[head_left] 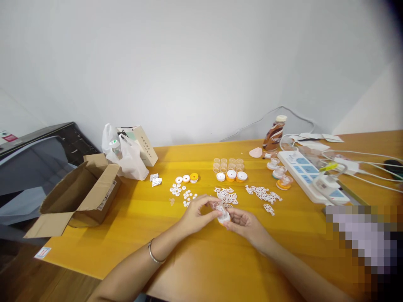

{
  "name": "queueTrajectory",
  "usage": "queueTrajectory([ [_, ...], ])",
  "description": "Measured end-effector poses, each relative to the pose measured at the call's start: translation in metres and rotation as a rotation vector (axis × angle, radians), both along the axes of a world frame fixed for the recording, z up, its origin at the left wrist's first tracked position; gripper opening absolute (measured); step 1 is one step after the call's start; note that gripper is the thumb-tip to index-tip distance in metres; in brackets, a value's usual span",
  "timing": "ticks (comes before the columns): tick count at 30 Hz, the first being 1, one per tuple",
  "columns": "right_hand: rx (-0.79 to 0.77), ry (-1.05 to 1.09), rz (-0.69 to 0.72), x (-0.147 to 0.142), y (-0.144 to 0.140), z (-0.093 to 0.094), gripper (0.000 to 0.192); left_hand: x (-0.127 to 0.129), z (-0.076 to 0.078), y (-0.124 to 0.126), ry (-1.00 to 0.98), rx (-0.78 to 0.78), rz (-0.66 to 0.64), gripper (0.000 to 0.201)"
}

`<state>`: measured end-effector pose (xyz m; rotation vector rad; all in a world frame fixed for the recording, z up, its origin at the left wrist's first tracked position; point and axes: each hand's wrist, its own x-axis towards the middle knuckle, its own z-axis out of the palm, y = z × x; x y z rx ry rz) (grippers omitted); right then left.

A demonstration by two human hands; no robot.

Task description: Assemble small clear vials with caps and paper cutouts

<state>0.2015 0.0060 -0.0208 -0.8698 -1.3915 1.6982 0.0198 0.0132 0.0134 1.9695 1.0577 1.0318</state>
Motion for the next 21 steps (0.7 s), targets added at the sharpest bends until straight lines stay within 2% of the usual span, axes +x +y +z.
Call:
queueTrajectory([
  [9, -0.001, 0.003, 0.020, 0.001, -0.003, 0.000, 0.027, -0.002, -0.008, 0.002, -0.194, -0.156, -0.123, 0.029],
  [16, 0.108, -0.058, -0.007, 0.000, -0.006, 0.001, 0.026, 0.006, -0.004, -0.006, -0.171, -0.146, 0.016, 0.022],
  [21, 0.250, -0.288, -0.175, -0.003, -0.012, 0.003, 0.023, 0.013, -0.006, -0.013, -0.180, -0.146, 0.135, 0.023],
])
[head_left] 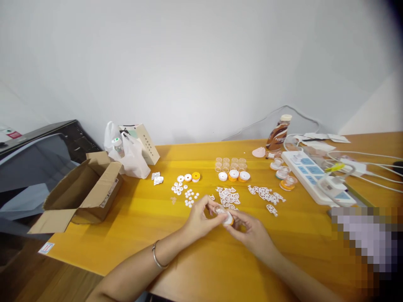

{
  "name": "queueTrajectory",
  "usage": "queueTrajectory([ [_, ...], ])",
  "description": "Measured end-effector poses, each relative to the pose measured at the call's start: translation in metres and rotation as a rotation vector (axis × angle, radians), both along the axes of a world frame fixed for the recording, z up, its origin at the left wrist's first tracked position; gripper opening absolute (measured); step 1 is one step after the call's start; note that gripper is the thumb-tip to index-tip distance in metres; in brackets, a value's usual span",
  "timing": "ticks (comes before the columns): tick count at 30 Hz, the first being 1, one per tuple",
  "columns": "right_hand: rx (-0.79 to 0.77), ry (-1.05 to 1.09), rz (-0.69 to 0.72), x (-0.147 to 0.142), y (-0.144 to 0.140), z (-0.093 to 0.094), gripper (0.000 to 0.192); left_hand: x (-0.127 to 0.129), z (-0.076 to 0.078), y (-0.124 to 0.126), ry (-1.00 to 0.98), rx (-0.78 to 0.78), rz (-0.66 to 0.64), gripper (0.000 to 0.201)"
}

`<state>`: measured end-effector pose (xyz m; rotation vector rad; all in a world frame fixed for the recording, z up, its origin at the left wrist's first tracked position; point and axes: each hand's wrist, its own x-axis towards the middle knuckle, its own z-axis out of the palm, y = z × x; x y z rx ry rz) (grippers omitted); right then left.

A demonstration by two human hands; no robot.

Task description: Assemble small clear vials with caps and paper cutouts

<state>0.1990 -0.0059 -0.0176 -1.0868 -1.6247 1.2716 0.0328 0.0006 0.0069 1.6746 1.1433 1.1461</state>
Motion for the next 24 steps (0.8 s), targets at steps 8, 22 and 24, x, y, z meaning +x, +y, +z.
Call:
queueTrajectory([
  [8, -0.193, 0.231, 0.088, -0.004, 0.004, 0.004, 0.025, -0.003, 0.000, 0.006, -0.288, -0.220, -0.339, 0.040],
  [22, 0.052, -0.078, -0.043, -0.003, -0.004, 0.011, 0.022, 0.000, 0.003, 0.003, -0.068, -0.037, -0.094, 0.019],
  [24, 0.062, -0.073, -0.043, -0.004, -0.005, 0.008, 0.019, 0.000, 0.001, 0.003, -0.061, -0.042, -0.044, 0.021],
])
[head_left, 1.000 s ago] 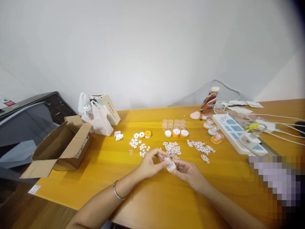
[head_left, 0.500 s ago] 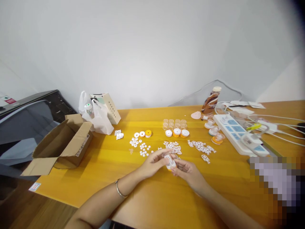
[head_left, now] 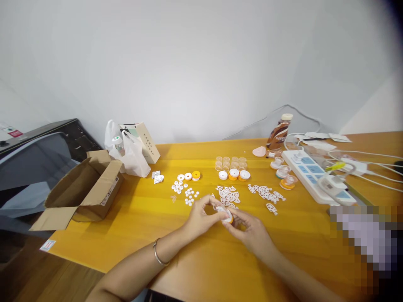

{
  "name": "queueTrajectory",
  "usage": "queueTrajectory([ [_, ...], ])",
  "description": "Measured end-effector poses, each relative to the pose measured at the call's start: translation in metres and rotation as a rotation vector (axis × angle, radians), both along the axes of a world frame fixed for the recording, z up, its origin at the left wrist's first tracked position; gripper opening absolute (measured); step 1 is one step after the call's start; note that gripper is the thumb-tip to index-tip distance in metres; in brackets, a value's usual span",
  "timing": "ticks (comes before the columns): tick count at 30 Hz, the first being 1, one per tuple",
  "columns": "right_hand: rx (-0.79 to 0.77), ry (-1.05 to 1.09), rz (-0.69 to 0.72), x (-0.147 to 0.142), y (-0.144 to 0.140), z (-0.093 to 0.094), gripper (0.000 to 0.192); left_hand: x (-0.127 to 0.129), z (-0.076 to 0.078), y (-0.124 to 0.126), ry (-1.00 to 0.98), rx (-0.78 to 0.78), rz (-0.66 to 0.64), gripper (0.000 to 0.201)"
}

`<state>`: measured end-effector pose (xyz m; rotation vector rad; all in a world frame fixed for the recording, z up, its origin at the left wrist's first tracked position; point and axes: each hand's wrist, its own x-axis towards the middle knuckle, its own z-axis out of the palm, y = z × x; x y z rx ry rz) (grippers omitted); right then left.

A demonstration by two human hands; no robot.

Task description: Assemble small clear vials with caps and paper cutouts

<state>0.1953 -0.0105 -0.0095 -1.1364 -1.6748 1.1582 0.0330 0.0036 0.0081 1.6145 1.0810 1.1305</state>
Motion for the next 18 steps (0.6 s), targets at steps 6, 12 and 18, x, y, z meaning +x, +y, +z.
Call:
queueTrajectory([
  [6, -0.178, 0.222, 0.103, 0.001, 0.007, -0.008, 0.029, -0.009, 0.002, 0.010, -0.176, -0.113, -0.228, 0.040],
  [12, -0.203, 0.259, 0.113, 0.004, 0.009, -0.008, 0.032, -0.013, 0.002, 0.014, -0.140, -0.135, -0.243, 0.036],
  [18, -0.183, 0.236, 0.085, 0.003, 0.007, -0.007, 0.029, -0.014, 0.001, 0.013, -0.103, -0.064, -0.148, 0.032],
])
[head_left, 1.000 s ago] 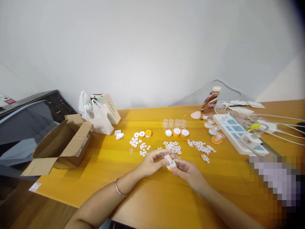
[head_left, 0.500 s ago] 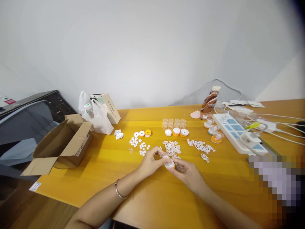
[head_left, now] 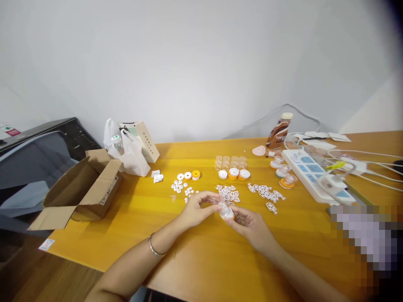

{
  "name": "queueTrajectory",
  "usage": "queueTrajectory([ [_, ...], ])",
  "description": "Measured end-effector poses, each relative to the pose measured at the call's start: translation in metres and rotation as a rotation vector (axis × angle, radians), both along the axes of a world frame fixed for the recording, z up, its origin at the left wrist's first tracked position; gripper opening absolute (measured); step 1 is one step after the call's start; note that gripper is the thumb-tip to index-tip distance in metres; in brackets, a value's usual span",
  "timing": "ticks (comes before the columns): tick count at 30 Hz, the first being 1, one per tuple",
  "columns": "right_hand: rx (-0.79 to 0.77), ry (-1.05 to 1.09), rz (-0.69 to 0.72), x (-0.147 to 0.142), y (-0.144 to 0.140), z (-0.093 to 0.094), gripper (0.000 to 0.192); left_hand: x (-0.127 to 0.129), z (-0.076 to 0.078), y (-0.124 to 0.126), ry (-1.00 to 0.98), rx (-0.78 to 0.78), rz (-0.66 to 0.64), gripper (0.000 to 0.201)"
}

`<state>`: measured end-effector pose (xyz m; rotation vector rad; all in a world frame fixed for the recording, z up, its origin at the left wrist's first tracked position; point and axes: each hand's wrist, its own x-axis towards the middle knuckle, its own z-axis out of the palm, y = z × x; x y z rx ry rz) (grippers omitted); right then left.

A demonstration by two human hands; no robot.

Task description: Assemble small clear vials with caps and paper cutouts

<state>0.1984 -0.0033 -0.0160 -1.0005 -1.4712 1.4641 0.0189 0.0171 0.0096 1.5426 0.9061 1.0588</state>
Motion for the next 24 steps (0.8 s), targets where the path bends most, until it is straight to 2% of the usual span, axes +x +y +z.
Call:
queueTrajectory([
  [5, 0.009, -0.010, 0.001, 0.000, -0.001, 0.003, 0.026, 0.002, 0.000, -0.003, 0.010, 0.043, 0.015, 0.030],
  [11, 0.027, -0.021, 0.014, 0.001, -0.002, 0.001, 0.028, 0.003, -0.002, -0.003, 0.020, 0.010, -0.012, 0.031],
  [15, -0.013, 0.020, 0.048, 0.001, -0.003, 0.003, 0.025, -0.001, 0.001, -0.002, -0.001, -0.001, -0.107, 0.033],
  [20, -0.184, 0.162, 0.107, 0.000, -0.007, 0.006, 0.027, -0.003, 0.009, -0.005, -0.113, -0.117, -0.275, 0.037],
  [22, -0.204, 0.188, 0.102, -0.001, -0.007, 0.007, 0.027, -0.001, 0.010, -0.007, -0.142, -0.128, -0.299, 0.038],
  [24, -0.181, 0.180, 0.085, -0.001, -0.006, 0.007, 0.027, 0.001, 0.009, -0.007, -0.138, -0.091, -0.259, 0.038],
])
